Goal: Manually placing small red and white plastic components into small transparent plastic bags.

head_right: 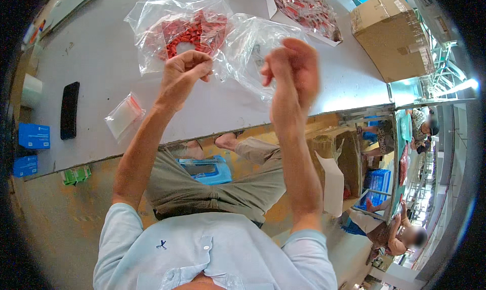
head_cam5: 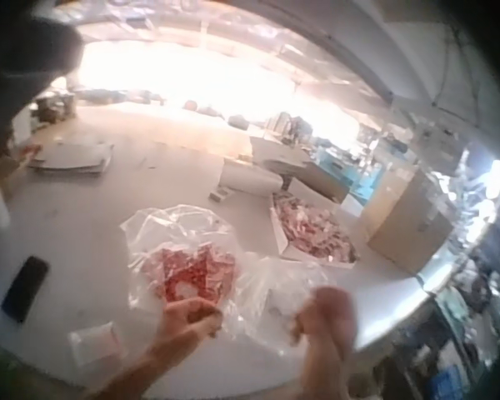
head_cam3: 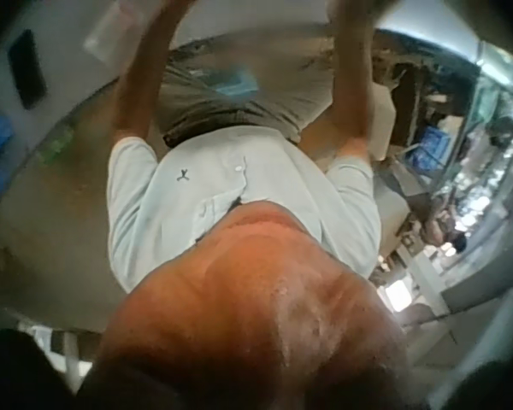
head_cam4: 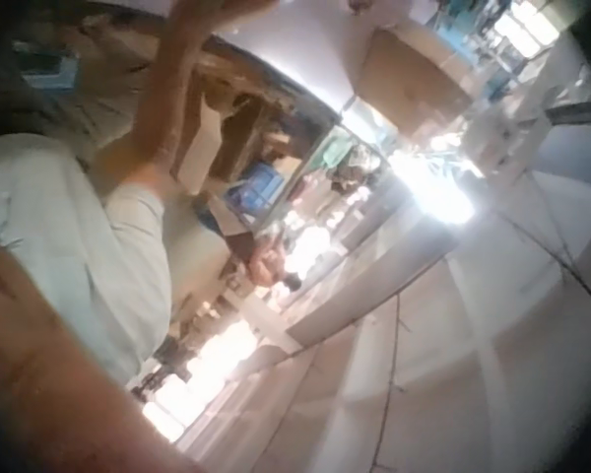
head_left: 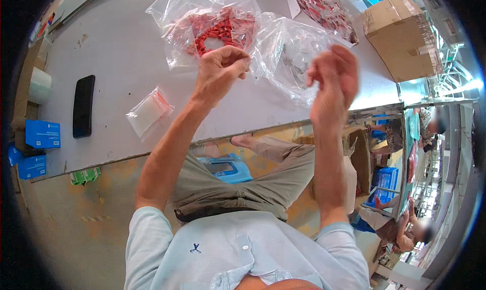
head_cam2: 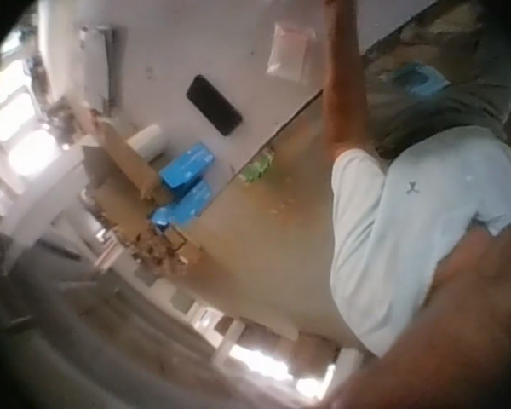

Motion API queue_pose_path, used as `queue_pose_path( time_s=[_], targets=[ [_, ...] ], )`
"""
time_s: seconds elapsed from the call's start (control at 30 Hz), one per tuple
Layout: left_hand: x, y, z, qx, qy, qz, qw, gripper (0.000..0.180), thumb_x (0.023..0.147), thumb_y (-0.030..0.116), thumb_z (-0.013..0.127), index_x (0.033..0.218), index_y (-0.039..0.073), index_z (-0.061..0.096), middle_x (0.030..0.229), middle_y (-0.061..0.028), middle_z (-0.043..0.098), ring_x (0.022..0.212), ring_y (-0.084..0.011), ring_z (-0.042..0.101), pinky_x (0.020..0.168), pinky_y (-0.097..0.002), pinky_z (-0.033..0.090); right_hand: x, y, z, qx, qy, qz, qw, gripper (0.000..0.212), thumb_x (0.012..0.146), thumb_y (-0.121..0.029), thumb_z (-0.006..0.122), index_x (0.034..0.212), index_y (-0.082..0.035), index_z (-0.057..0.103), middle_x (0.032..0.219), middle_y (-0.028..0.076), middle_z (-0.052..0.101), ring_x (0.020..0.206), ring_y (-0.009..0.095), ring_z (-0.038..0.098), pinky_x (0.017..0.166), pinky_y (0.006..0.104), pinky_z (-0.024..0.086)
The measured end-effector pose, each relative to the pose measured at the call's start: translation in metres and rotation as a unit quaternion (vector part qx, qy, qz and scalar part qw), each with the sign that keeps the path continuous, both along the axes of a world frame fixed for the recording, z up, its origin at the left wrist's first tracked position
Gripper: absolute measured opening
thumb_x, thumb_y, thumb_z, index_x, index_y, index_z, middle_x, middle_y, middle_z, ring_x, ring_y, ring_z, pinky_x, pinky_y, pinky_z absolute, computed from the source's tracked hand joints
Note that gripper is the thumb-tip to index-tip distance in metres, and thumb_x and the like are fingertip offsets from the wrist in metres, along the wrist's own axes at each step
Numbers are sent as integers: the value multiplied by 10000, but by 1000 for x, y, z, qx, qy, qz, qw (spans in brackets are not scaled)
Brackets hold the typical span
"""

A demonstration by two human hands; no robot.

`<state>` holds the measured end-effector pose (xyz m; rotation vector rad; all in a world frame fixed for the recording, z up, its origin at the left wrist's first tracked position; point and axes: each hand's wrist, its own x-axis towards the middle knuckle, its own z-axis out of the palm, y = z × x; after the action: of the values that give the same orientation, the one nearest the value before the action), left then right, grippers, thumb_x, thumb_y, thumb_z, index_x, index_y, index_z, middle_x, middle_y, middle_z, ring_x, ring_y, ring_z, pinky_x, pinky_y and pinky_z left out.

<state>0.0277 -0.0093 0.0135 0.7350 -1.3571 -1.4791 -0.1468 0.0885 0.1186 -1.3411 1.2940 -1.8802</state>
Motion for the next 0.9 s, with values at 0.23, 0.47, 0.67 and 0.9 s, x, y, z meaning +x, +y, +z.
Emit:
queue_pose_path(
  time_s=[0.23, 0.47, 0.67, 0.9],
  targets=[
    [17, -5, 4, 132, 127, -23, 983, 96, 966, 84, 691, 1032, 22, 724, 894, -53, 717, 779, -121, 688, 738, -272, 595, 72, 84, 83, -389, 107, -12, 915, 380, 817, -30, 675, 1159, -186, 621, 1139, -2, 515, 1031, 166, 505, 803, 394, 409],
    [26, -12, 3, 222, 297, -113, 922, 58, 957, 71, 695, 1002, 49, 723, 886, -50, 719, 750, -136, 692, 755, -303, 611, 93, 97, 87, -556, 9, 108, 824, 623, 810, 52, 660, 1290, -337, 584, 1319, -144, 508, 1137, 132, 523, 872, 425, 418],
    [24, -12, 9, 203, 284, -108, 931, 56, 962, 38, 666, 987, 42, 715, 894, -40, 717, 752, -125, 682, 717, -285, 592, 72, 91, 57, -366, 211, 77, 903, 381, 850, -92, 727, 1181, -223, 594, 1140, -59, 532, 986, 169, 533, 841, 409, 422],
    [4, 14, -1, -343, -120, 25, 931, 81, 888, -16, 698, 958, 25, 694, 868, -90, 697, 755, -187, 680, 664, -344, 560, 25, -57, 14, 36, 314, 103, 943, 134, 918, 2, 691, 1049, 7, 715, 922, 110, 738, 789, 152, 711, 704, 287, 550]
  ],
)
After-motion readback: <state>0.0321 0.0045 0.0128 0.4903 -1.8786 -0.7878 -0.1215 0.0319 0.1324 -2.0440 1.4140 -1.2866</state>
